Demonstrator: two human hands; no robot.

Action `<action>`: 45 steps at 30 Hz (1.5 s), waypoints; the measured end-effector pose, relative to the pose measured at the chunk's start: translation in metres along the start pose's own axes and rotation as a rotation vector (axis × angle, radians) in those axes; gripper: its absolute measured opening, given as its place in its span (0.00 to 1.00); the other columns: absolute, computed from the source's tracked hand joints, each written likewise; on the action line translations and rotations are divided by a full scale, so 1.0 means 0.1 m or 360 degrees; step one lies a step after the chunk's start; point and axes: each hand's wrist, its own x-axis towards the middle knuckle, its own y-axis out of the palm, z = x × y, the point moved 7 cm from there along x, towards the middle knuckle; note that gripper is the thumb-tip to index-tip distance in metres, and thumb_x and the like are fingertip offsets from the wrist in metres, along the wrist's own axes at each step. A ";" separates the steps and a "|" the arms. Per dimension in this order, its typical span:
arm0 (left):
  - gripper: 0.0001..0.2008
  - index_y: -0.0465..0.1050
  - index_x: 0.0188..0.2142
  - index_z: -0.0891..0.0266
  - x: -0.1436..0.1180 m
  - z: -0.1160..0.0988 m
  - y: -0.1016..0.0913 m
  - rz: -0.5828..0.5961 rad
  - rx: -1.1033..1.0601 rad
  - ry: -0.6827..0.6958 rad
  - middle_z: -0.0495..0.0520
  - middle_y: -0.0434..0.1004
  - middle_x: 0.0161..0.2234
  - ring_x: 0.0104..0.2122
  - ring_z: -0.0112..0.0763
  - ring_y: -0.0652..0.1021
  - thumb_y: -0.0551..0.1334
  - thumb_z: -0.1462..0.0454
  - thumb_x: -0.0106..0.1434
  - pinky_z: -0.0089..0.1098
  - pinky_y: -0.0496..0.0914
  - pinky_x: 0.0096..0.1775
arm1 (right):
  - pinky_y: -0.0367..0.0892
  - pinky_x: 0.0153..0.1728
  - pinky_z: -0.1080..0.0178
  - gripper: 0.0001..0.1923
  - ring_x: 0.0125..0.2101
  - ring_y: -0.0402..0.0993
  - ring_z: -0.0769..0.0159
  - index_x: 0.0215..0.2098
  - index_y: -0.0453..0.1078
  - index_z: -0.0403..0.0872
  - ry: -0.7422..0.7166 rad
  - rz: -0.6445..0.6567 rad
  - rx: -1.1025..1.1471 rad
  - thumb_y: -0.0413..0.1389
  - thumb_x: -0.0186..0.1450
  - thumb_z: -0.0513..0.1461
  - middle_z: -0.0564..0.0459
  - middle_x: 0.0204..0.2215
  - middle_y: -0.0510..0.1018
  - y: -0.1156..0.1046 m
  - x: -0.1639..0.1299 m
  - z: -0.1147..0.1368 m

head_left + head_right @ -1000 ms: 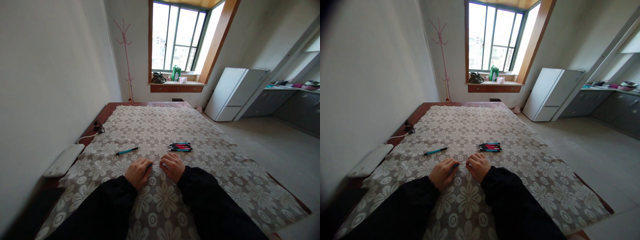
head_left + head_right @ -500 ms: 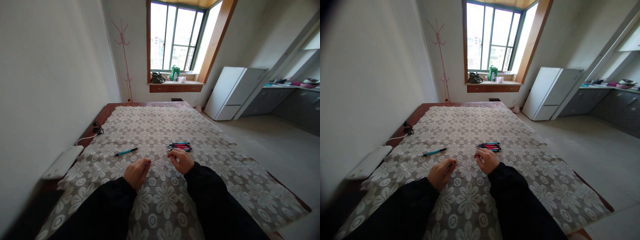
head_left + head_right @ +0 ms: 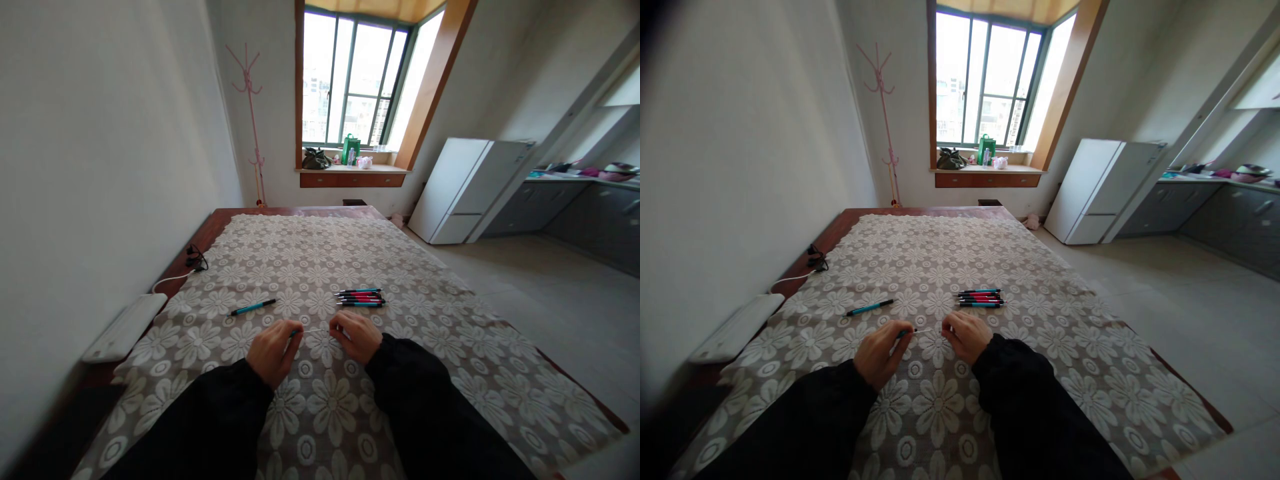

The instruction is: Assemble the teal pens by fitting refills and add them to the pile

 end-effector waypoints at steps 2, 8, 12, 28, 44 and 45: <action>0.06 0.67 0.41 0.58 0.00 0.01 0.02 0.0050 0.0037 -0.0048 0.51 0.77 0.35 0.37 0.34 0.79 0.53 0.63 0.71 0.33 0.71 0.39 | 0.63 0.31 0.65 0.03 0.27 0.69 0.66 0.35 0.67 0.48 0.0006 -0.0115 0.0179 0.54 0.68 0.35 0.54 0.27 0.74 -0.05 0.00 0.02; 0.05 0.66 0.40 0.57 0.00 0.02 0.06 0.0130 0.0099 -0.0102 0.50 0.75 0.33 0.34 0.34 0.79 0.52 0.63 0.70 0.33 0.70 0.37 | 0.63 0.30 0.65 0.04 0.26 0.68 0.67 0.33 0.66 0.48 -0.0070 -0.0261 0.0375 0.53 0.68 0.37 0.55 0.26 0.71 -0.08 -0.01 0.10; 0.06 0.66 0.40 0.57 0.00 0.02 0.06 0.0135 0.0099 -0.0100 0.50 0.75 0.33 0.35 0.34 0.78 0.52 0.63 0.70 0.33 0.70 0.38 | 0.63 0.31 0.64 0.04 0.27 0.68 0.66 0.34 0.67 0.48 -0.0166 -0.0251 0.0321 0.54 0.69 0.37 0.55 0.26 0.71 -0.08 -0.01 0.14; 0.06 0.67 0.39 0.57 0.01 -0.04 0.04 0.0163 0.0117 -0.0040 0.51 0.75 0.33 0.35 0.34 0.78 0.52 0.63 0.70 0.34 0.71 0.38 | 0.64 0.32 0.64 0.05 0.29 0.68 0.65 0.35 0.67 0.48 -0.0252 -0.0233 0.0268 0.53 0.70 0.38 0.53 0.27 0.72 -0.06 -0.01 0.20; 0.06 0.68 0.45 0.56 -0.01 -0.19 0.17 0.0240 0.0353 0.0310 0.51 0.79 0.35 0.37 0.39 0.78 0.55 0.65 0.70 0.36 0.72 0.37 | 0.65 0.34 0.63 0.08 0.31 0.71 0.63 0.35 0.68 0.49 -0.0338 -0.0105 0.0212 0.51 0.72 0.40 0.52 0.28 0.75 0.08 -0.02 0.35; 0.07 0.68 0.46 0.56 -0.02 -0.19 0.18 0.0234 0.0341 0.0317 0.51 0.79 0.35 0.36 0.38 0.78 0.55 0.65 0.70 0.36 0.72 0.37 | 0.65 0.34 0.64 0.08 0.31 0.71 0.64 0.35 0.68 0.49 -0.0322 -0.0117 0.0240 0.51 0.72 0.40 0.52 0.28 0.75 0.10 -0.02 0.36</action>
